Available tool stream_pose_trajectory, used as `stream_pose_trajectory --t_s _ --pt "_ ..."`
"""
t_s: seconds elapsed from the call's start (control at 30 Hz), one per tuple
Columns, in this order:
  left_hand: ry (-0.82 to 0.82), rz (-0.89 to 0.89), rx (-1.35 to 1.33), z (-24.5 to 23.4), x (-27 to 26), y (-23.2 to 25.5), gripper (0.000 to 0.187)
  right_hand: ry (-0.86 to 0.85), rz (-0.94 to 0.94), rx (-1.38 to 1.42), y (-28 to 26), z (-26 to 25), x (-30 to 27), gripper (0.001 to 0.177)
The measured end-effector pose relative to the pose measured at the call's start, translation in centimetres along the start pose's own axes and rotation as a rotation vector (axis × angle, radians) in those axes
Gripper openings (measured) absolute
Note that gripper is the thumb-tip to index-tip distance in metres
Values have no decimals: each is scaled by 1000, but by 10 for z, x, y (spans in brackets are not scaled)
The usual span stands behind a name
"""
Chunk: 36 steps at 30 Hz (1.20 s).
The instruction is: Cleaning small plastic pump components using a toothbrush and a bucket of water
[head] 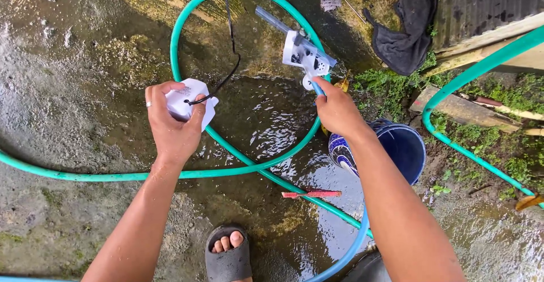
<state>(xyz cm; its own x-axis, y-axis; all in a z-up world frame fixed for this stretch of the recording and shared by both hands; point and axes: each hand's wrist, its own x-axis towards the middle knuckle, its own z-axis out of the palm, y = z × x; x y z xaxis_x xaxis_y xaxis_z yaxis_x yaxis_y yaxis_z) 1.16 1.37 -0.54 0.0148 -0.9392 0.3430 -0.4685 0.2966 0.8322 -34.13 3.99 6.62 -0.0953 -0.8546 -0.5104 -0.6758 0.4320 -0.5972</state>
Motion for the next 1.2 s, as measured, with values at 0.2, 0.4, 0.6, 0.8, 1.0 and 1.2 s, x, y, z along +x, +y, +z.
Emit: stream_pose_trajectory --t_s 0.2,0.4,0.6,0.8,1.0,1.2 --pt "-1 8 4 2 1 3 39 -31 5 -15 -11 -5 -10 63" --pt "-6 0 -10 3 0 5 39 -16 32 -14 -11 -8 -9 65" --pt "-19 -2 -18 -1 1 10 38 -13 27 0 21 0 20 63" --pt "-37 -47 -31 -2 0 15 38 -10 80 11 18 -1 7 61" --pt "-53 -50 -19 -4 0 19 37 -4 81 8 15 -4 -1 61" --pt "-38 -45 -25 -3 -1 16 38 8 30 -152 40 4 2 60"
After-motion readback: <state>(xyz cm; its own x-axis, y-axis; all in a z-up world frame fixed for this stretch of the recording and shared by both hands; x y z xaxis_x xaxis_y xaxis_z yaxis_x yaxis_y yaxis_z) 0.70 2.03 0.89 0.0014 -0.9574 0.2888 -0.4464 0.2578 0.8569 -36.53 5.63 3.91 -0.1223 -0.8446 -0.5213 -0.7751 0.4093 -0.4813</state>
